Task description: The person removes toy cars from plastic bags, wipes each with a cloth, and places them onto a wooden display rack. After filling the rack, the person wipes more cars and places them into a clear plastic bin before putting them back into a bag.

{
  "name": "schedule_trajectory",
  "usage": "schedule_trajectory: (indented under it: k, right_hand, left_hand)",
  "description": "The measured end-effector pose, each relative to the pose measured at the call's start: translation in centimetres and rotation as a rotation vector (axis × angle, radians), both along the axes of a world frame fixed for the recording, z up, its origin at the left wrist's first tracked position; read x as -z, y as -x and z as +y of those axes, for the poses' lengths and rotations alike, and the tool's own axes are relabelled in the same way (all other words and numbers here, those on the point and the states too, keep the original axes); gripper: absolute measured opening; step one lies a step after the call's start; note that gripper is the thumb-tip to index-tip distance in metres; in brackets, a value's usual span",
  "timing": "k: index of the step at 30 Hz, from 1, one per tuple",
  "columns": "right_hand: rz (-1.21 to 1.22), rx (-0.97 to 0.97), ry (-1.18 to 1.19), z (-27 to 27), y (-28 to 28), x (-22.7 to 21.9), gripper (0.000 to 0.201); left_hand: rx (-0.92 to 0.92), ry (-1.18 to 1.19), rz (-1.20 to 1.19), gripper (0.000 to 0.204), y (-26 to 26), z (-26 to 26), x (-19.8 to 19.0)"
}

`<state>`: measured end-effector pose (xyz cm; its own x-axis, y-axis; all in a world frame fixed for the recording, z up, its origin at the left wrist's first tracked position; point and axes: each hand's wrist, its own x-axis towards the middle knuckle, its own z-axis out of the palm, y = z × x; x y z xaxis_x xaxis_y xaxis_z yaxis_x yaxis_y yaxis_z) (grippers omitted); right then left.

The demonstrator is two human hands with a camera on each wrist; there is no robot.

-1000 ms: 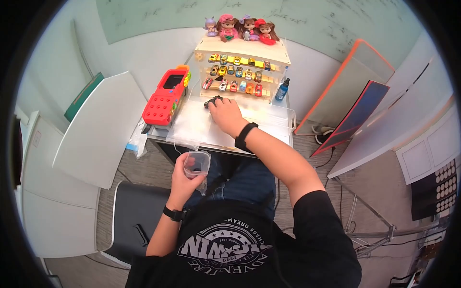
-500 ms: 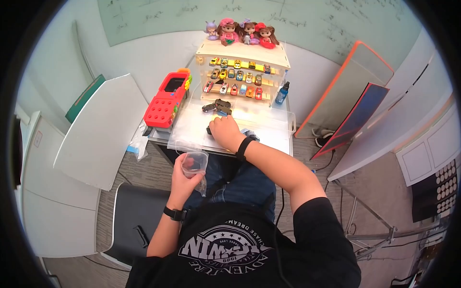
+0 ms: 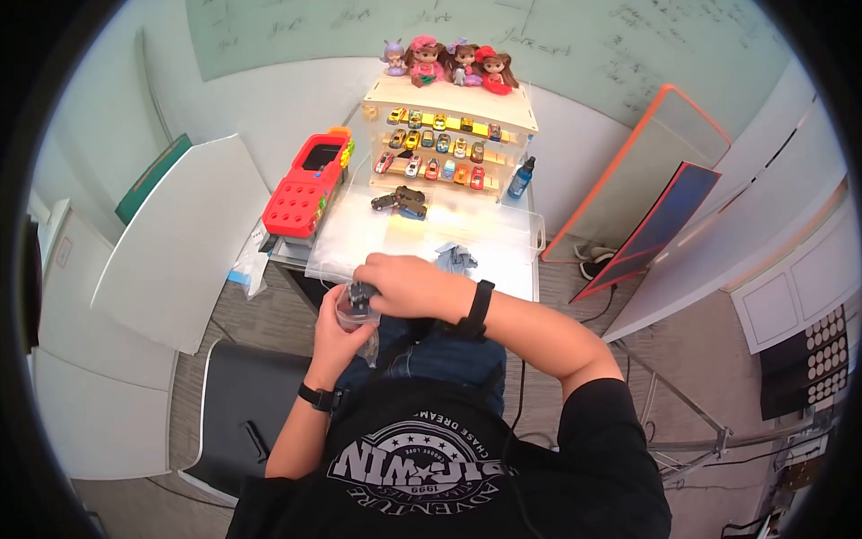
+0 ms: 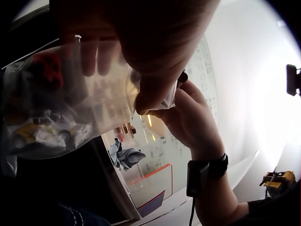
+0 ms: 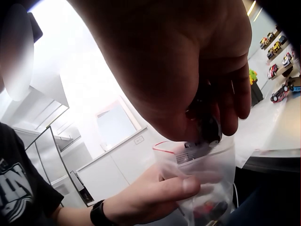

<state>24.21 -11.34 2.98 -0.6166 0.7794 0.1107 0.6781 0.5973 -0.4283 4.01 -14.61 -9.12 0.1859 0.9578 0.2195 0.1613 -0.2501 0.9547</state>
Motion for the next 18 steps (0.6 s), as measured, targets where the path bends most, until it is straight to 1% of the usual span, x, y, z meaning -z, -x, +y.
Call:
schedule_trajectory:
  k: [3,5,6,8,10,11,13,14,15,16,17,18]
  right_hand:
    - [0.011,-0.024,0.03,0.0,0.4,0.1,0.038]
    - [0.034,-0.035,0.041,0.1,0.7,0.3,0.04]
    - [0.002,-0.028,0.048,0.3,0.7,0.2,0.041]
    - [-0.032,-0.022,0.054,0.5,0.8,-0.3,0.042]
    - [-0.048,-0.098,0.107,0.3,0.8,-1.0,0.04]
    - [-0.053,-0.098,0.115,0.4,1.0,-1.7,0.04]
    - [-0.056,0.009,0.192,1.5,1.3,-3.2,0.041]
    - [-0.003,0.032,0.078,3.6,0.6,-1.7,0.045]
    - [-0.013,0.122,0.037,5.9,0.1,-0.8,0.041]
    - [-0.032,0.154,-0.141,8.9,-1.1,1.7,0.038]
    - [-0.205,0.254,-0.268,10.4,-1.7,2.6,0.036]
    - [-0.362,0.319,-0.283,12.1,-2.2,3.6,0.038]
  left_hand:
    - [-0.006,-0.031,0.036,0.081,0.0,0.2,0.1]
    - [0.045,0.047,-0.076,0.082,0.1,0.0,0.5]
    - [0.043,0.051,-0.077,0.082,0.2,-0.1,0.5]
    - [0.03,0.042,-0.05,0.079,0.5,-0.1,0.1]
    - [0.015,0.034,-0.049,0.079,0.6,-0.3,-0.2]
    - [0.0,0.025,-0.045,0.079,0.6,-0.5,-0.1]
    - [0.0,0.003,-0.017,0.08,0.7,-0.4,0.5]
    - [0.01,0.003,-0.04,0.08,0.6,-0.4,0.9]
    - [0.02,-0.001,-0.059,0.08,0.8,-0.3,1.1]
    - [0.04,-0.005,-0.063,0.079,0.8,-0.4,1.1]
    - [0.036,-0.015,-0.043,0.078,0.8,-0.5,0.8]
    - [0.043,-0.022,-0.036,0.078,0.7,-0.5,0.7]
